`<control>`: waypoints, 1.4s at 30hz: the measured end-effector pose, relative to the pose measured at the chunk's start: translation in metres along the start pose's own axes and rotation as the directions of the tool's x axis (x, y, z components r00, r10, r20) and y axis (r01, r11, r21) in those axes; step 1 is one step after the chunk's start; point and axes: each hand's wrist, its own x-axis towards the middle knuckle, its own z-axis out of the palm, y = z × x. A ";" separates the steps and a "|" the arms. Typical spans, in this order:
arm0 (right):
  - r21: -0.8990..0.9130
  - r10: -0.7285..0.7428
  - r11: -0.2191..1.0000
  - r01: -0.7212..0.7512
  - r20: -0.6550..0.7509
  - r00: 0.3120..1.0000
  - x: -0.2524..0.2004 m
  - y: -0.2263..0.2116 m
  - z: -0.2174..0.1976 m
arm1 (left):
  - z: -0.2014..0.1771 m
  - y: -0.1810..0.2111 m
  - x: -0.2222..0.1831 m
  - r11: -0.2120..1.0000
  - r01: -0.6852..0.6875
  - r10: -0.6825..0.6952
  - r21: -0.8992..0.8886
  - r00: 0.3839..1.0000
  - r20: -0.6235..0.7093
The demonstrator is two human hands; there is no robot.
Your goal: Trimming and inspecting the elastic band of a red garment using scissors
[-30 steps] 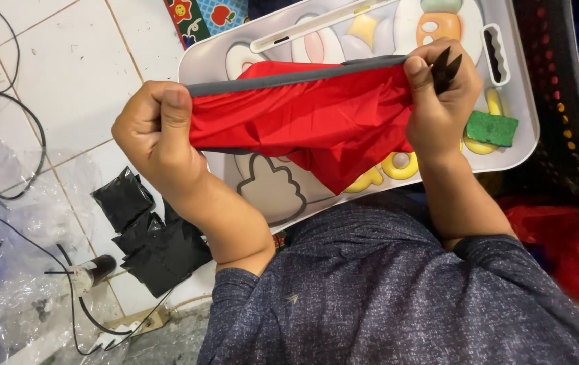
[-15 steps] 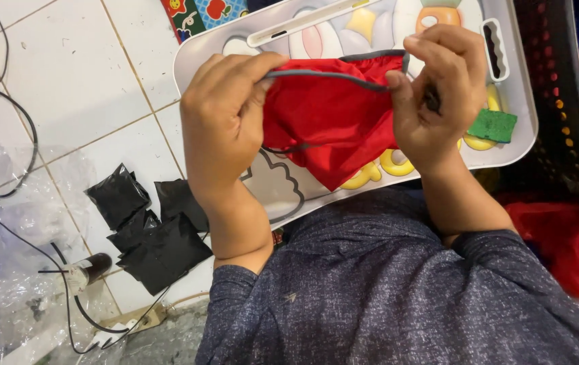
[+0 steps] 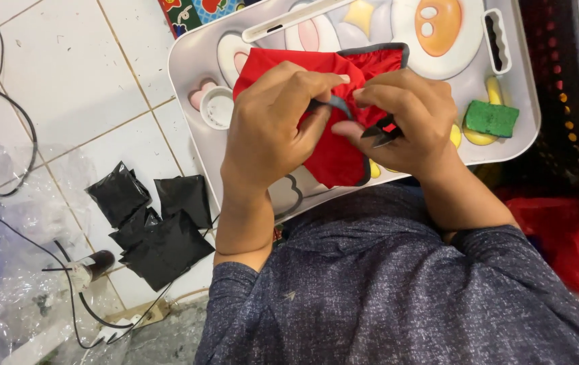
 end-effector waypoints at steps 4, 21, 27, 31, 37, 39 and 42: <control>-0.177 -0.006 0.984 0.001 -0.026 1.000 -0.005 0.004 0.001 | -0.001 -0.005 0.001 0.998 -0.048 0.049 0.034 0.998 -0.027; -0.298 -0.109 0.954 0.040 -0.218 0.970 -0.032 0.035 0.000 | -0.016 -0.022 -0.005 0.973 -0.002 0.052 0.230 0.976 -0.211; -0.349 -0.069 0.937 -0.018 -0.235 0.970 -0.035 0.034 -0.007 | -0.021 -0.026 -0.009 0.964 0.010 0.059 0.266 0.966 -0.251; -0.295 -0.019 0.953 -0.075 -0.304 0.952 -0.032 0.042 -0.009 | -0.027 -0.030 -0.013 0.961 0.044 0.045 0.273 0.949 -0.312; -0.188 0.128 0.960 -0.209 -0.369 0.921 -0.019 0.037 -0.012 | -0.040 -0.033 -0.016 0.951 0.095 0.026 0.293 0.923 -0.383; -0.201 0.126 0.958 -0.203 -0.342 0.931 -0.016 0.035 -0.011 | -0.040 -0.035 -0.018 0.949 0.108 0.018 0.295 0.918 -0.395; -0.230 0.156 0.941 -0.250 -0.361 0.919 -0.020 0.038 -0.007 | -0.037 -0.037 -0.023 0.957 0.179 -0.055 0.229 0.884 -0.464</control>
